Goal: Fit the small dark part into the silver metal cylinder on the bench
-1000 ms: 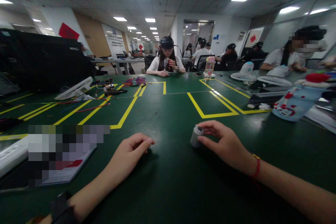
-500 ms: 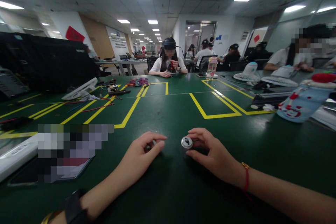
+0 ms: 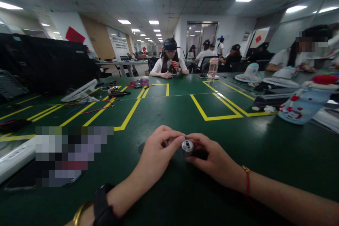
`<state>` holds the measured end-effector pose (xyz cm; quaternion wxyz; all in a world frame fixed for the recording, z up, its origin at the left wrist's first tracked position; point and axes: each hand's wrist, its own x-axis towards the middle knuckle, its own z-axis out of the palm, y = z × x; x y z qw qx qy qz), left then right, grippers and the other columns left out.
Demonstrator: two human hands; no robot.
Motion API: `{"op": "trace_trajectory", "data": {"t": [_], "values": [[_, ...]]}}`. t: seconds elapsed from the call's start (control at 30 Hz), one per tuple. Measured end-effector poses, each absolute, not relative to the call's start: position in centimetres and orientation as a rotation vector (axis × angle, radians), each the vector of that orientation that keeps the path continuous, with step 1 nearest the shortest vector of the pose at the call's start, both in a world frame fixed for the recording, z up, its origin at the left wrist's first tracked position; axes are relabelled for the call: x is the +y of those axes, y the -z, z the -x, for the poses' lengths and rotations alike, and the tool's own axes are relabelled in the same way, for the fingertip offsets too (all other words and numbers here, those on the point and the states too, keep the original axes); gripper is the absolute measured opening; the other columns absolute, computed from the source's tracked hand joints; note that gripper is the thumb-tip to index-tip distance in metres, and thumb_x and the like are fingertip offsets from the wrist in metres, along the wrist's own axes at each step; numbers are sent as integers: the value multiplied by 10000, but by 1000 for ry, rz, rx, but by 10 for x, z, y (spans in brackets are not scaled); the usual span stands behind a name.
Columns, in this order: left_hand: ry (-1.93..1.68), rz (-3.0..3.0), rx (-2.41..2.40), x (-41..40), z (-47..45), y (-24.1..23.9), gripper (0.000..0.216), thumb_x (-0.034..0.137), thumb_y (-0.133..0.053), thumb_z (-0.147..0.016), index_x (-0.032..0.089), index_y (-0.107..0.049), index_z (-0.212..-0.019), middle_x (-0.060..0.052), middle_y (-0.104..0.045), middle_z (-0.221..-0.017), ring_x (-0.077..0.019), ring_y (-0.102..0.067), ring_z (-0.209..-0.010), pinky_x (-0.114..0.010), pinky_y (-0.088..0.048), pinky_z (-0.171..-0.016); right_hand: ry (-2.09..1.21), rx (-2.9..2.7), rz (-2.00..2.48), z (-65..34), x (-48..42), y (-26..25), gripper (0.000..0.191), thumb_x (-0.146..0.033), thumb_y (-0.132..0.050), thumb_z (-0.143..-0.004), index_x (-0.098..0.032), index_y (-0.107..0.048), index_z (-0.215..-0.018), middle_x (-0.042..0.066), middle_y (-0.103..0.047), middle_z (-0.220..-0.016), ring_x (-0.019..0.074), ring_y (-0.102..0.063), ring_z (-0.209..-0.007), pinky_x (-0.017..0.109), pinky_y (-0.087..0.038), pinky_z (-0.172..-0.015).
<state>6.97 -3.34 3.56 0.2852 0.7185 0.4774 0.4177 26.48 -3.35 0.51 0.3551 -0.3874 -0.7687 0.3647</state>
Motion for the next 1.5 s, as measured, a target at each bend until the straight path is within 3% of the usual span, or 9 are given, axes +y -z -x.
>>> {"op": "trace_trajectory", "data": {"t": [0.33, 0.5, 0.73, 0.87, 1.07, 1.2, 1.27, 1.37, 1.5], "values": [[-730, -2207, 1371, -29, -60, -8, 158, 427, -618, -761, 370, -742, -840, -25, -603, -872, -232, -515, -846, -361, -371, -756, -766, -2003, 1103, -282, -34, -2, 464, -222, -629, -718, -246, -525, -1170, 41, -598, -1106, 162, -590, -939, 333, -499, -844], [-738, -2067, 1346, -29, -52, -11, 268, 440, -575, -792, 345, -698, -1011, -31, -606, -924, -225, -538, -871, -346, -393, -768, -779, -1981, 1129, -285, -32, -10, 438, -283, -623, -737, -234, -518, -1160, 40, -613, -1073, 150, -603, -910, 308, -505, -824], [-1085, -1399, 1339, -26, -7, -10, 303, 427, -557, -814, 225, -675, -1007, -16, -604, -816, -161, -534, -739, -279, -418, -691, -70, -1791, 1788, -382, 28, -31, 503, -379, -576, -716, -172, -508, -1169, 92, -624, -974, 204, -610, -777, 354, -488, -701], [-1217, -1059, 1154, -22, -4, -4, 259, 360, -625, -785, 168, -688, -947, -5, -566, -749, -113, -494, -669, -237, -414, -639, 82, -1780, 2074, -439, 57, -20, 518, -391, -583, -682, -107, -523, -1111, 134, -627, -945, 244, -608, -798, 371, -472, -705], [-1185, -1104, 1204, -22, -12, -6, 256, 382, -624, -782, 170, -695, -907, 4, -552, -741, -100, -477, -638, -221, -394, -605, 555, -1903, 1781, -380, 26, -21, 644, -495, -552, -754, -129, -460, -1276, 196, -470, -1269, 344, -414, -1165, 505, -321, -933], [-1134, -1244, 1281, -23, -12, -3, 280, 412, -595, -795, 190, -687, -938, 0, -570, -766, -113, -488, -652, -225, -389, -603, 154, -2382, 1309, -292, -16, -19, 441, -406, -459, -866, -298, -464, -1293, 63, -490, -1280, 229, -430, -1134, 408, -344, -910], [-1126, -1303, 1306, -24, -12, -2, 284, 418, -588, -794, 194, -687, -938, -1, -574, -761, -120, -492, -654, -226, -387, -601, -25, -2519, 1172, -264, -30, -13, 320, -357, -474, -872, -353, -554, -1182, 19, -565, -1163, 188, -479, -1023, 357, -364, -838], [-1104, -1341, 1325, -26, -11, -3, 289, 424, -579, -796, 196, -684, -940, -2, -580, -755, -127, -495, -657, -226, -385, -600, -97, -2604, 1106, -256, -32, -12, 205, -282, -456, -887, -305, -654, -935, 0, -624, -928, 149, -511, -858, 313, -361, -748], [-1073, -1340, 1329, -27, -11, -5, 298, 438, -565, -808, 192, -677, -934, 2, -579, -739, -125, -491, -653, -221, -375, -594, 123, -2383, 1349, -305, -6, -33, 246, -302, -420, -889, -219, -643, -951, 44, -632, -944, 165, -540, -860, 329, -374, -771]]}}
